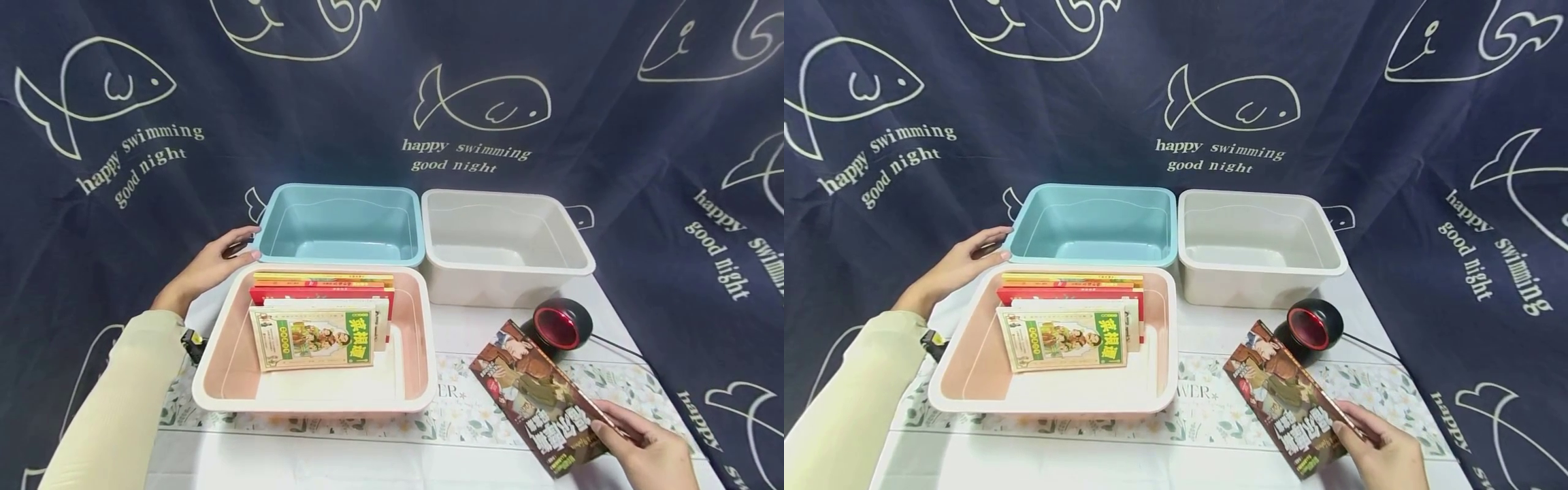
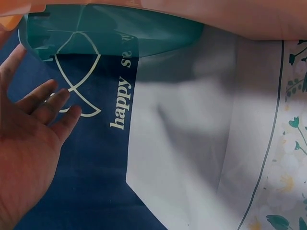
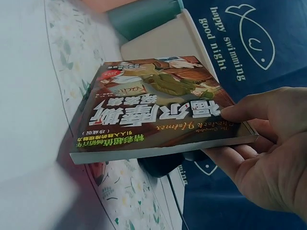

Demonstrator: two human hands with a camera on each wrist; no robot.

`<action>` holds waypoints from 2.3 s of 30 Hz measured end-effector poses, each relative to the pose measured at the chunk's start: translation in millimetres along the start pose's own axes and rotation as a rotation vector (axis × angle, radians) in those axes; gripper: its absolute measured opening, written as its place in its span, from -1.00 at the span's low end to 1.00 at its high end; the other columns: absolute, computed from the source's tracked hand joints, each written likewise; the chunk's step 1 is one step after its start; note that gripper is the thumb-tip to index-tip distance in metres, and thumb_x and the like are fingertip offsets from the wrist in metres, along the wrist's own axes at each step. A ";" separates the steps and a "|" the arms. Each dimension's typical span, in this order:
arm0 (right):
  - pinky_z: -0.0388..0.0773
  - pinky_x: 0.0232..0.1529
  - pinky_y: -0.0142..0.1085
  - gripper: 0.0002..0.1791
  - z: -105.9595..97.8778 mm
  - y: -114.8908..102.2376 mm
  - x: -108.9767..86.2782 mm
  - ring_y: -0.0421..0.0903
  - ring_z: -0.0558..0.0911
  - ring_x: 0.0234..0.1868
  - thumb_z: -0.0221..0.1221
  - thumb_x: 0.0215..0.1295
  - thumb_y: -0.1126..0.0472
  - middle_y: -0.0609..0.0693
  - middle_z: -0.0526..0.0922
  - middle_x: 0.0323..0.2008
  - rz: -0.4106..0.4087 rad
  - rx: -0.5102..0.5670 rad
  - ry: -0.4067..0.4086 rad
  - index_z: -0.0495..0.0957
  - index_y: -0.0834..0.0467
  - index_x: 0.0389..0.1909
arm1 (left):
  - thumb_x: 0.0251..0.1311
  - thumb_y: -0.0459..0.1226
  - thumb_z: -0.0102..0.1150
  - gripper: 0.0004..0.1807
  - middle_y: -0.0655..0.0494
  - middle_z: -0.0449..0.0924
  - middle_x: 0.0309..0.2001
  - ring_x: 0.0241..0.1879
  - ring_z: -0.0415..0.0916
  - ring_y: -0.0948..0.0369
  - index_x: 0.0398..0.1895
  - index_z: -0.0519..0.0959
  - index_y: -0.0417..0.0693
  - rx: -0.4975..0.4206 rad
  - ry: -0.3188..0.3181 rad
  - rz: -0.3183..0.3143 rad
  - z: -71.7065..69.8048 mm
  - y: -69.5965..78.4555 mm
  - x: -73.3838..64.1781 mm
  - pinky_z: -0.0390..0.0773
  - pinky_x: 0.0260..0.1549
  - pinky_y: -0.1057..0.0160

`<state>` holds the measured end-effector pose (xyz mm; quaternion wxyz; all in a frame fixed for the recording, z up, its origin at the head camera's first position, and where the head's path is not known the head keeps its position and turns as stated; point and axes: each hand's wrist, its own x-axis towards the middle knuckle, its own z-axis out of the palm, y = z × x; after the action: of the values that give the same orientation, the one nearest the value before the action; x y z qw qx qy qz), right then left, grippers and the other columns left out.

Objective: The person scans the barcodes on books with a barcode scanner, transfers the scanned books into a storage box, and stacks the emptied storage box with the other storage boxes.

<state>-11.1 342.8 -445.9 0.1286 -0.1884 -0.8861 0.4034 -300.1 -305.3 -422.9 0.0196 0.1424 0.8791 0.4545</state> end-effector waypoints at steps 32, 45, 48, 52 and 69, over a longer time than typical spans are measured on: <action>0.49 -0.27 -0.64 -0.65 -20.2 -145.9 87.4 -0.46 0.69 -0.31 0.40 0.24 0.33 -0.41 0.74 -0.30 -0.327 0.124 -0.024 0.71 0.25 0.05 | 0.42 -0.26 0.19 -0.31 -0.38 0.17 0.46 0.44 0.11 -0.32 0.53 0.19 -0.24 -0.036 -0.003 0.009 1.2 10.2 -3.7 0.12 0.35 -0.31; 0.58 -0.23 -0.55 -0.69 12.1 -204.1 145.4 -0.36 0.72 -0.29 0.38 0.25 0.34 -0.34 0.75 -0.31 -0.446 0.201 -0.170 0.71 0.27 0.02 | 0.43 -0.20 0.19 -0.29 -0.34 0.19 0.47 0.43 0.15 -0.29 0.56 0.17 -0.14 -0.019 -0.009 0.006 0.3 -7.2 2.4 0.16 0.35 -0.26; 0.61 -0.23 -0.50 -0.71 18.7 -215.5 153.1 -0.30 0.73 -0.31 0.35 0.26 0.37 -0.26 0.77 -0.30 -0.473 0.244 -0.209 0.70 0.28 0.01 | 0.43 -0.23 0.19 -0.30 -0.31 0.21 0.46 0.43 0.16 -0.27 0.55 0.18 -0.14 -0.031 -0.002 0.014 1.9 -6.3 2.8 0.17 0.36 -0.25; 0.65 -0.22 -0.43 -0.72 31.3 -232.1 163.5 -0.23 0.74 -0.31 0.33 0.26 0.41 -0.15 0.78 -0.28 -0.482 0.358 -0.270 0.70 0.31 0.00 | 0.43 -0.26 0.17 -0.30 -0.31 0.20 0.47 0.44 0.15 -0.27 0.55 0.17 -0.15 -0.047 -0.005 0.032 2.1 -5.2 3.4 0.16 0.36 -0.24; 0.66 -0.09 -0.27 -0.72 127.6 -311.3 198.4 -0.10 0.71 -0.21 0.24 0.22 0.54 0.13 0.76 -0.16 -0.493 0.515 -0.468 0.68 0.39 -0.04 | 0.45 -0.23 0.17 -0.28 -0.33 0.19 0.47 0.43 0.15 -0.29 0.57 0.14 -0.11 -0.061 -0.018 0.012 2.9 -5.4 1.7 0.16 0.35 -0.25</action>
<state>-309.0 156.8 -275.0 0.0596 0.1641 -0.7802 0.6006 -302.5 -305.5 -428.8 0.0289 0.1512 0.8637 0.4799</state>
